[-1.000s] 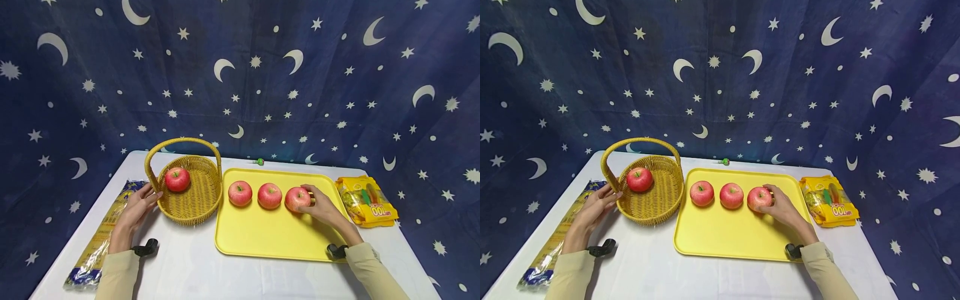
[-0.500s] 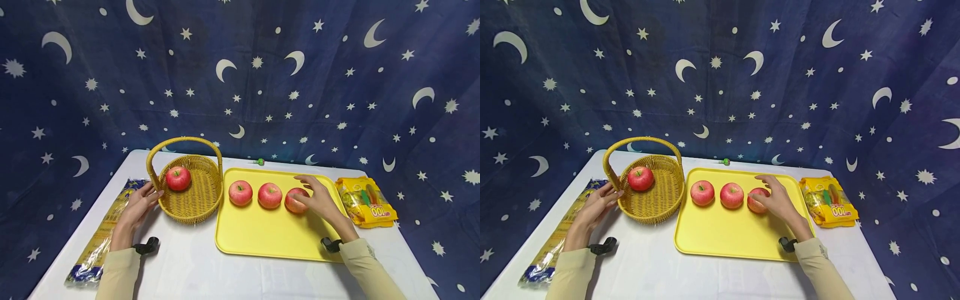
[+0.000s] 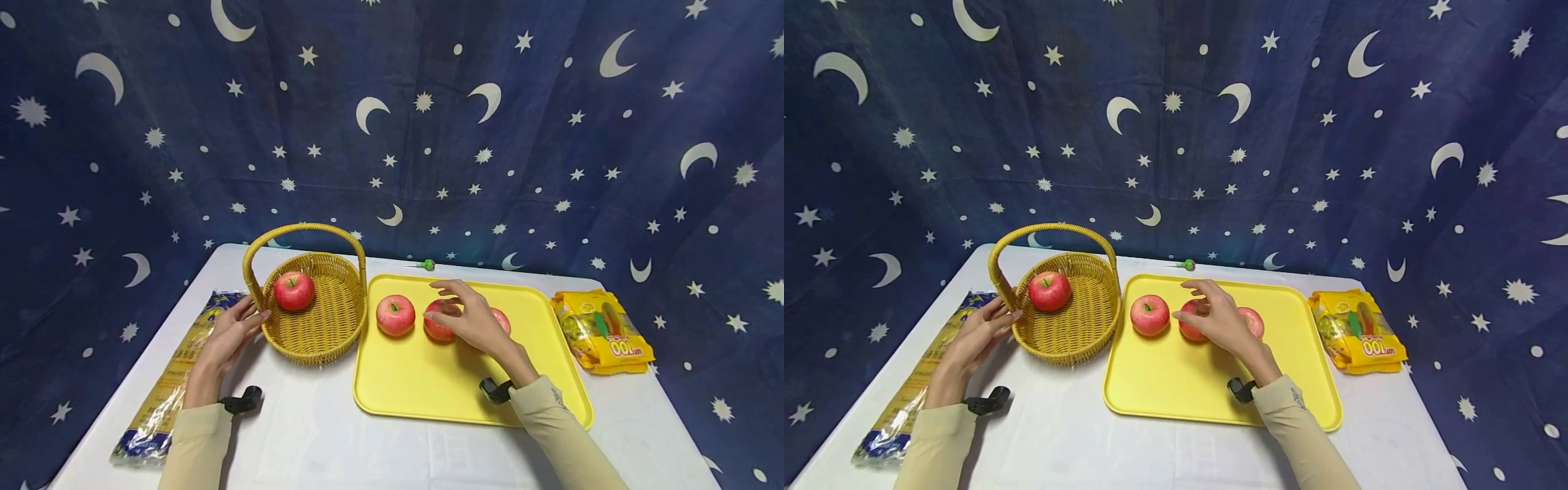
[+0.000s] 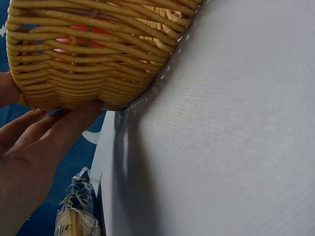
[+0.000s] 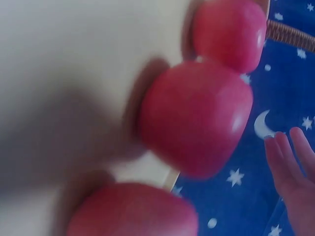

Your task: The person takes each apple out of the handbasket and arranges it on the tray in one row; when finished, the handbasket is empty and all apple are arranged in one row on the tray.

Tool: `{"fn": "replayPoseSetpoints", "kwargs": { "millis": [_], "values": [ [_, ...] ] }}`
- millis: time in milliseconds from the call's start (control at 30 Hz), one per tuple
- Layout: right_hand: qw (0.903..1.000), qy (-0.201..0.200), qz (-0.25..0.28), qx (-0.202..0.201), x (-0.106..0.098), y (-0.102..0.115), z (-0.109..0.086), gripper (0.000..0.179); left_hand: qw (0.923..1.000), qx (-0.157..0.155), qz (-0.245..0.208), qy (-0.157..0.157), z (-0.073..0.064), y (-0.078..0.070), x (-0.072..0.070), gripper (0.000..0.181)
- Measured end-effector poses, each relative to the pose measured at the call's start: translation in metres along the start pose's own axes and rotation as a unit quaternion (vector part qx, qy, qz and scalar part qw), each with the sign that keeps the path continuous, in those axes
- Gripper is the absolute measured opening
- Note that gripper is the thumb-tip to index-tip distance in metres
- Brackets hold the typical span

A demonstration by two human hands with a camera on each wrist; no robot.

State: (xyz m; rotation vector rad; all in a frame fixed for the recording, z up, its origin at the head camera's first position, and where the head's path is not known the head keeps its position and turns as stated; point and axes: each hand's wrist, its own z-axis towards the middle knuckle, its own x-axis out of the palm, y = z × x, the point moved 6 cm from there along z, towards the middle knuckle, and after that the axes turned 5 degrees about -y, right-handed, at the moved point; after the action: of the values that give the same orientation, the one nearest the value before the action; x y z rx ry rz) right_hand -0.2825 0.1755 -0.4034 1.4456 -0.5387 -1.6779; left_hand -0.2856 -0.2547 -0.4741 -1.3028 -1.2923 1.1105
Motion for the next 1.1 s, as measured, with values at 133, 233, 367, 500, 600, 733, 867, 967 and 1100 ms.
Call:
{"fn": "replayPoseSetpoints", "kwargs": {
  "millis": [133, 233, 367, 500, 600, 733, 867, 967, 1100],
  "values": [
    [0.9996, 0.014, 0.016, -0.02, 0.016, 0.013, 0.008, 0.057, 1.0, -0.002, 0.0, -0.001, 0.001, 0.001, 0.0, 0.078],
    [0.9988, 0.021, 0.01, -0.042, 0.028, 0.023, 0.014, 0.054, 1.0, -0.001, 0.004, -0.003, 0.002, 0.002, -0.001, 0.078],
    [0.9971, 0.037, 0.009, -0.066, 0.045, 0.038, 0.021, 0.052, 1.0, -0.001, 0.005, -0.004, 0.003, 0.002, -0.002, 0.078],
    [0.9942, 0.066, 0.039, -0.076, 0.063, 0.051, 0.027, 0.05, 1.0, -0.006, 0.003, -0.004, 0.003, 0.002, -0.001, 0.077],
    [0.9908, 0.092, 0.061, -0.079, 0.079, 0.061, 0.031, 0.05, 0.9999, -0.008, 0.004, -0.004, 0.002, 0.002, -0.002, 0.078],
    [0.987, 0.127, 0.057, -0.081, 0.101, 0.074, 0.038, 0.05, 1.0, -0.01, 0.001, -0.002, 0.0, 0.002, -0.003, 0.079],
    [0.9829, 0.161, 0.026, -0.085, 0.119, 0.085, 0.048, 0.053, 0.9999, -0.01, 0.001, 0.002, 0.0, 0.002, -0.003, 0.079],
    [0.9796, 0.184, 0.011, -0.081, 0.13, 0.089, 0.058, 0.057, 1.0, -0.006, -0.001, 0.005, 0.003, 0.001, -0.002, 0.079],
    [0.9751, 0.215, -0.003, -0.054, 0.148, 0.091, 0.072, 0.063, 0.9999, -0.008, 0.003, 0.006, 0.003, 0.001, -0.001, 0.079]
  ]
}}
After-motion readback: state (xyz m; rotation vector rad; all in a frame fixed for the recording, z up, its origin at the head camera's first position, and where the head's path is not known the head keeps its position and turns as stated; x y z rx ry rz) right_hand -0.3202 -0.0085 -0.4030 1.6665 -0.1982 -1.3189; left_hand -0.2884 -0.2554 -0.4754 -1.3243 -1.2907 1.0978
